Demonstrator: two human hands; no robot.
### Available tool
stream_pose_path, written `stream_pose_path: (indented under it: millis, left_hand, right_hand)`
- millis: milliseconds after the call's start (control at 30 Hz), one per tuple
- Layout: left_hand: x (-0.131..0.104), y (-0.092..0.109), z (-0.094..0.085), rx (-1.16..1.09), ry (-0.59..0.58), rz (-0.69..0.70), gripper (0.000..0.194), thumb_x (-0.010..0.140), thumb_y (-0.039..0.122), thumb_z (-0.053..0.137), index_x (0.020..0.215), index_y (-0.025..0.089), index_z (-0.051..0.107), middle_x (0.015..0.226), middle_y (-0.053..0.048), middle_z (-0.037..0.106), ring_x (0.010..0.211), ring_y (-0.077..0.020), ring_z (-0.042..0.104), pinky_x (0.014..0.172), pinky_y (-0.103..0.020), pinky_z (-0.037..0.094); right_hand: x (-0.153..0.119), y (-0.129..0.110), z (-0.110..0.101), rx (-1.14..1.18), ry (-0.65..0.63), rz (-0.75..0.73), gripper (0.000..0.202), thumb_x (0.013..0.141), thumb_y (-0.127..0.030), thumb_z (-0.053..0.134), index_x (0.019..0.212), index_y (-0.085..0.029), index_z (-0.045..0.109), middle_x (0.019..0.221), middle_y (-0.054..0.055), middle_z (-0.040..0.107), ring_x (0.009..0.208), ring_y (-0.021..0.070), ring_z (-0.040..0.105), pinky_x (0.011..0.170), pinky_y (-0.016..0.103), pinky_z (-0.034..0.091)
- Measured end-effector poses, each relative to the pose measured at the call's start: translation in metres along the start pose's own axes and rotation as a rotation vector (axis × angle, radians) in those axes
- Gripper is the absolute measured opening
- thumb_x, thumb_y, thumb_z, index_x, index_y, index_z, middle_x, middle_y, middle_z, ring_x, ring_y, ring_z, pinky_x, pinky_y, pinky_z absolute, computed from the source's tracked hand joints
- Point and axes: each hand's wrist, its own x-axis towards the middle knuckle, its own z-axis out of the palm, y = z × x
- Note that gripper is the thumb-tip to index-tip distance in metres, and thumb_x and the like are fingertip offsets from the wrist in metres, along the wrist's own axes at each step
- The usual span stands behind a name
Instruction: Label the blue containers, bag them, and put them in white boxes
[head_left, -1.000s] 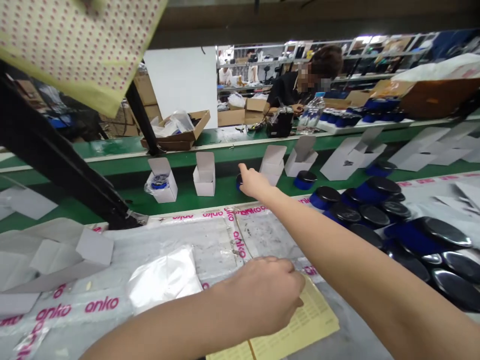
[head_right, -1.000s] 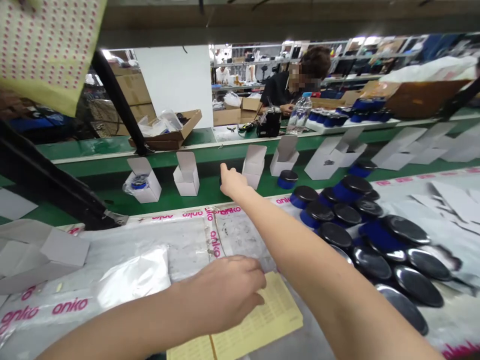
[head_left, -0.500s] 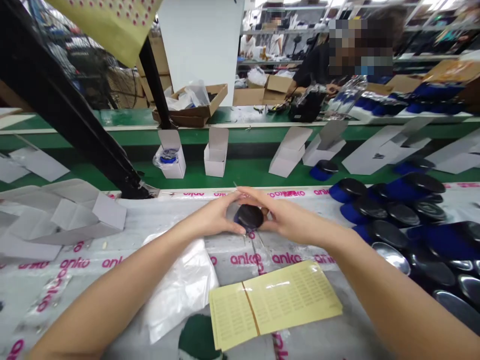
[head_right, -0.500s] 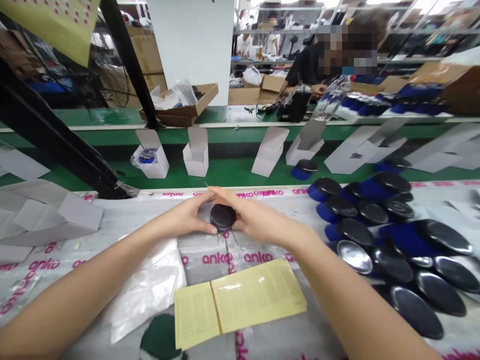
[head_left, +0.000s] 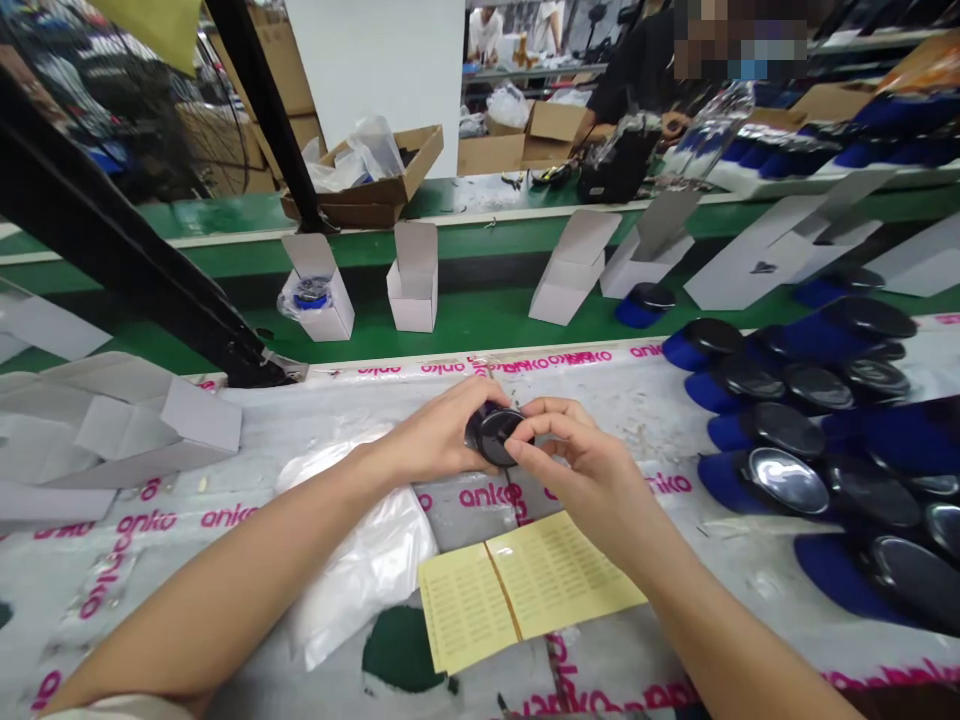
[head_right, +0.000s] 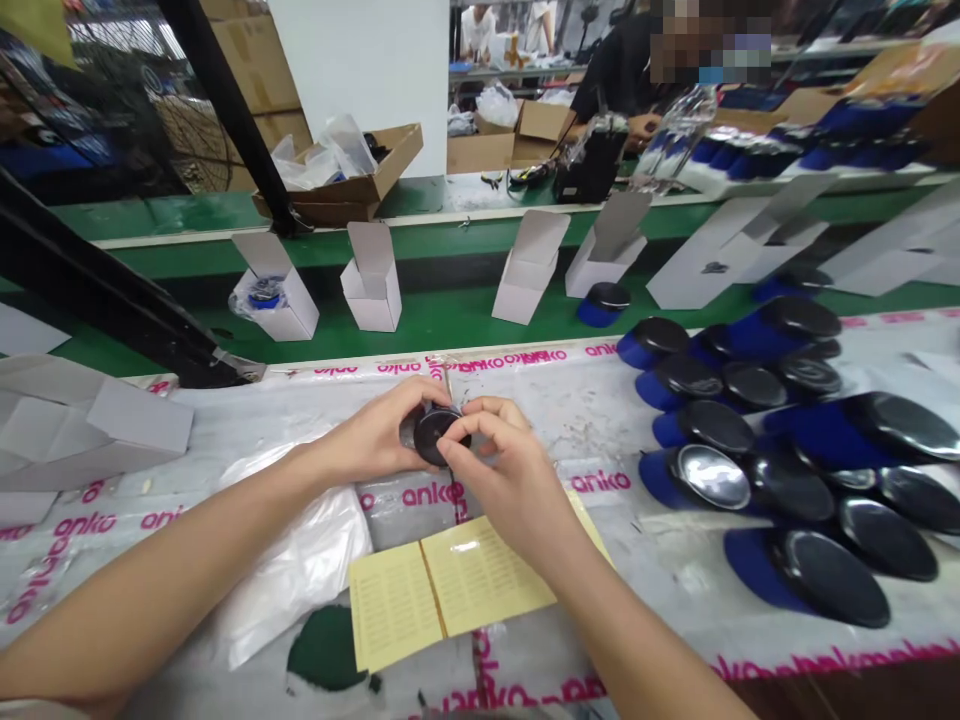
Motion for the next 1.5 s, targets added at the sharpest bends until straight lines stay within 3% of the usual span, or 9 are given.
stream_pose_path:
  millis: [267,700,1000,1200,1333,1433,1500]
  left_hand:
    - [-0.001,0.0,-0.002,-0.01,-0.012,0.003,0.05,0.072,0.027,0.087,0.111,0.023,0.056,0.113,-0.005,0.061,0.104,-0.0224,0.059,0.088,-0.035,0.047]
    - [-0.001,-0.001,0.0,0.051,-0.007,0.018,0.046,0.076,0.033,0.083,0.109,0.024,0.053,0.114,-0.006,0.06,0.104,-0.0237,0.059,0.088,-0.038,0.048]
    - [-0.001,-0.001,0.0,0.053,-0.006,0.024,0.046,0.076,0.032,0.082,0.111,0.023,0.054,0.117,-0.008,0.061,0.108,-0.0257,0.06,0.091,-0.041,0.048]
    - [-0.003,-0.001,-0.001,0.087,-0.023,0.043,0.043,0.08,0.032,0.079,0.113,0.024,0.052,0.119,-0.009,0.06,0.111,-0.0272,0.06,0.092,-0.041,0.048]
    - [-0.003,0.0,0.003,0.136,-0.043,0.045,0.041,0.082,0.031,0.076,0.114,0.023,0.052,0.121,-0.011,0.061,0.112,-0.0283,0.059,0.094,-0.042,0.048]
    - [0.001,0.006,-0.009,0.189,-0.109,0.047,0.046,0.079,0.027,0.078,0.118,0.021,0.055,0.127,-0.013,0.06,0.118,-0.0295,0.058,0.098,-0.042,0.046]
    - [0.0,0.018,-0.031,0.264,-0.177,0.014,0.048,0.075,0.025,0.081,0.118,0.02,0.059,0.134,-0.014,0.059,0.126,-0.0308,0.054,0.103,-0.042,0.043]
  right_hand:
    - [-0.002,-0.007,-0.01,0.073,-0.064,0.035,0.017,0.082,-0.038,0.065,0.072,-0.025,0.068,0.107,0.005,0.056,0.085,0.0178,0.06,0.063,0.031,0.049]
    - [-0.004,-0.001,0.008,0.081,0.087,0.07,0.019,0.08,-0.041,0.065,0.073,-0.024,0.07,0.111,0.007,0.057,0.095,0.0219,0.06,0.083,0.041,0.05]
    - [-0.007,0.008,0.016,-0.025,0.173,-0.073,0.014,0.085,-0.035,0.062,0.078,-0.024,0.068,0.108,0.008,0.059,0.103,0.0247,0.061,0.084,0.043,0.053]
    - [-0.004,0.012,0.016,-0.027,0.215,-0.123,0.013,0.084,-0.033,0.063,0.078,-0.024,0.056,0.104,0.008,0.062,0.102,0.0255,0.063,0.088,0.049,0.054]
    - [0.002,0.015,0.004,0.109,0.134,0.017,0.029,0.08,-0.04,0.071,0.096,-0.024,0.053,0.103,0.008,0.067,0.1,0.0263,0.067,0.083,0.045,0.058]
    - [0.007,0.021,0.0,-0.073,0.006,-0.14,0.053,0.08,-0.045,0.074,0.126,-0.025,0.053,0.13,0.013,0.063,0.122,0.0319,0.061,0.095,0.05,0.055]
    - [0.014,0.027,0.001,-0.247,-0.075,-0.273,0.06,0.081,-0.042,0.074,0.135,-0.027,0.054,0.137,0.012,0.062,0.127,0.0354,0.059,0.101,0.055,0.052]
